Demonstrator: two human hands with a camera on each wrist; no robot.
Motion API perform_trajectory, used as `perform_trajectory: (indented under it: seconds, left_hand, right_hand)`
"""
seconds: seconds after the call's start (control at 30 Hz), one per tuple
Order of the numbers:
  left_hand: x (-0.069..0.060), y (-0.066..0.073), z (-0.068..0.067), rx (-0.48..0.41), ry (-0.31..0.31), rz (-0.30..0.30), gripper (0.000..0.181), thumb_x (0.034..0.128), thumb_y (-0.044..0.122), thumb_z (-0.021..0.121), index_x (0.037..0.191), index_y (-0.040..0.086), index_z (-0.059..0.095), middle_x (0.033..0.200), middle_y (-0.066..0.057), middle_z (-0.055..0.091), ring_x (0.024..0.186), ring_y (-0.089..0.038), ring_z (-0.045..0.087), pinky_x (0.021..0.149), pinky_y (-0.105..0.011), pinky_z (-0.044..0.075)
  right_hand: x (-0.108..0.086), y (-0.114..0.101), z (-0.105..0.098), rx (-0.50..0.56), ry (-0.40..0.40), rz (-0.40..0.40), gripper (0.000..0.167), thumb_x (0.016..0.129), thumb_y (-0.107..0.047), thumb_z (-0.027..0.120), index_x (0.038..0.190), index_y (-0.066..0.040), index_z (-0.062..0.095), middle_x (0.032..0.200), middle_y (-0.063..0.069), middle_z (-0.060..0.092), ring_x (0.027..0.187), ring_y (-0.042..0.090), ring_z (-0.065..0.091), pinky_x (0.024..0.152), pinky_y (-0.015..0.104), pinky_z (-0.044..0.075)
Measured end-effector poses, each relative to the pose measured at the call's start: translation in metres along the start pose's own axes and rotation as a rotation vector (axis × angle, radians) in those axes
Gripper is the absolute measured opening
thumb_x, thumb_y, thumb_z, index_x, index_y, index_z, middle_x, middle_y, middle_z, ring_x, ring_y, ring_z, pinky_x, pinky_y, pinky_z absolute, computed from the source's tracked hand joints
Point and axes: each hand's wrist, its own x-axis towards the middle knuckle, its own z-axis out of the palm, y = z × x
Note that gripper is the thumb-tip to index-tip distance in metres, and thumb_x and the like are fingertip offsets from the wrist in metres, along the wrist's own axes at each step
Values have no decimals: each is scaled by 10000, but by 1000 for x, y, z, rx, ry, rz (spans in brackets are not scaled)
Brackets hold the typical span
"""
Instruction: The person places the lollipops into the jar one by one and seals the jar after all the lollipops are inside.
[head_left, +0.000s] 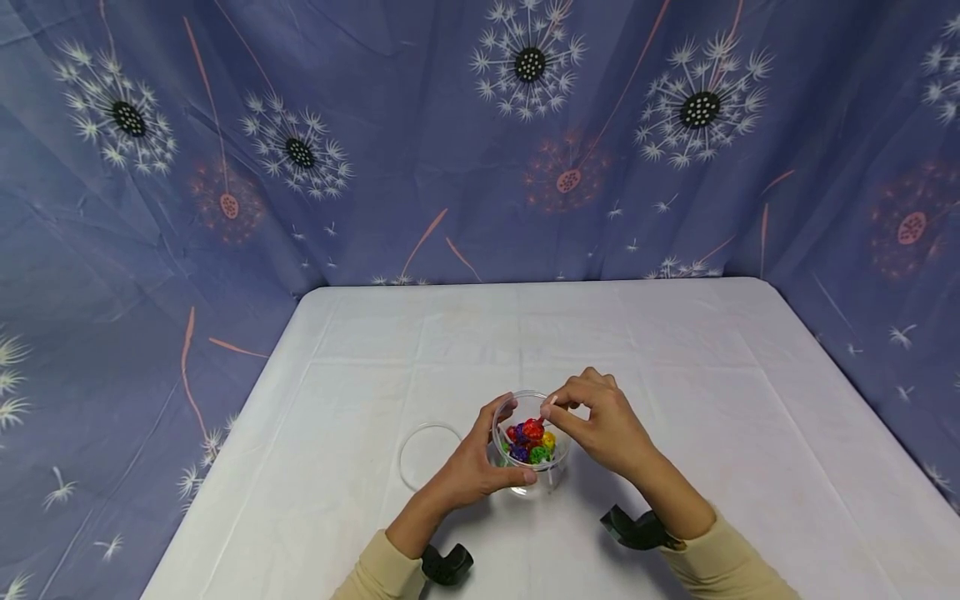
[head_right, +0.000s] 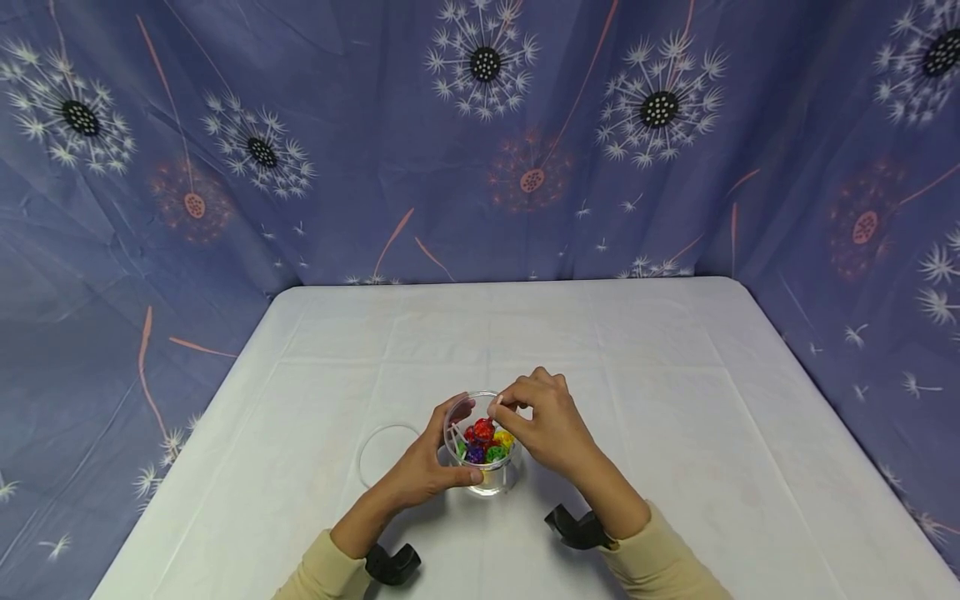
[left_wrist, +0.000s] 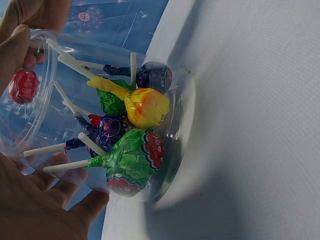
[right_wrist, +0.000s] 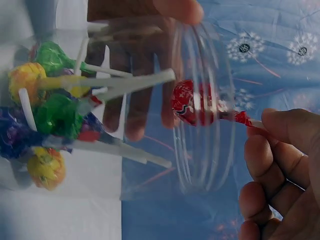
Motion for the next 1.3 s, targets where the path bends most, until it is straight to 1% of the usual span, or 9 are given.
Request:
perform_trajectory:
  seconds: [0.07, 0.1, 0.2, 0.43, 0.63, 1.03, 1.17, 1.3]
  left_hand:
    - [0, 0, 0, -1, 1, 1, 966, 763, 366, 778, 1495, 240, 161, 1545, -39, 276, 1419, -194, 295, 1144, -490, 247]
    - [1, -5, 1, 4, 4, 6, 964, 761, 382, 776, 1492, 262, 160, 1547, -35, 274, 1418, -183, 296, 1143, -488, 251]
    - [1, -5, 1, 14, 5, 7, 958, 761, 393, 773, 1488, 284, 159, 1542, -30, 282, 1413, -188, 304, 1136, -490, 262]
    - [0, -4, 1, 18, -1, -11, 940, 764, 386, 773, 1478, 339, 162, 1531, -32, 300, 1409, -179, 310, 1128, -476, 283]
    - [1, -5, 1, 13, -2, -10, 946, 761, 372, 779, 1481, 325, 167, 1535, -20, 295, 1414, -200, 307, 1127, -480, 280]
    - [1, -5, 0, 8, -6, -7, 970, 767, 393, 768, 1500, 242, 152, 1529, -61, 300, 1408, -217, 314, 1118, -478, 294]
    - [1, -5, 0, 6, -4, -5, 974, 765, 374, 775, 1500, 245, 149, 1533, -41, 293, 1410, -214, 310, 1116, -477, 296]
    - [1, -5, 1, 3, -2, -4, 965, 766, 362, 776, 1497, 266, 153, 1544, -19, 276, 1417, -200, 298, 1124, -480, 286]
  right_hand:
    - [0, -1, 3, -7, -14, 1, 110, 772, -185, 768, 780, -265, 694, 698, -193, 589, 707, -2, 386, 698, 245, 266]
    - [0, -2, 4, -11, -22, 2, 105, 773, -192, 766, 776, -266, 692, 695, -198, 589, 709, -1, 382, 701, 249, 266]
    - [-1, -2, 8, -30, -37, -7, 95, 771, -203, 769, 765, -256, 690, 689, -202, 592, 715, 2, 380, 718, 265, 270]
    - [-2, 2, 18, -96, -12, -116, 121, 724, -166, 800, 751, -213, 691, 691, -158, 619, 731, 6, 389, 753, 291, 268]
    - [-3, 3, 23, -149, 12, -176, 111, 717, -181, 799, 740, -191, 690, 689, -134, 633, 719, 18, 380, 744, 298, 275]
    - [-4, 5, 28, -240, 33, -229, 114, 689, -212, 812, 714, -184, 705, 683, -108, 642, 711, 53, 375, 720, 304, 268]
    - [-4, 6, 28, -245, 38, -236, 119, 689, -210, 810, 744, -181, 709, 674, -111, 625, 708, 52, 371, 725, 308, 274]
    - [-4, 5, 25, -213, 41, -234, 147, 685, -191, 809, 789, -175, 706, 674, -102, 590, 721, 52, 386, 730, 305, 274]
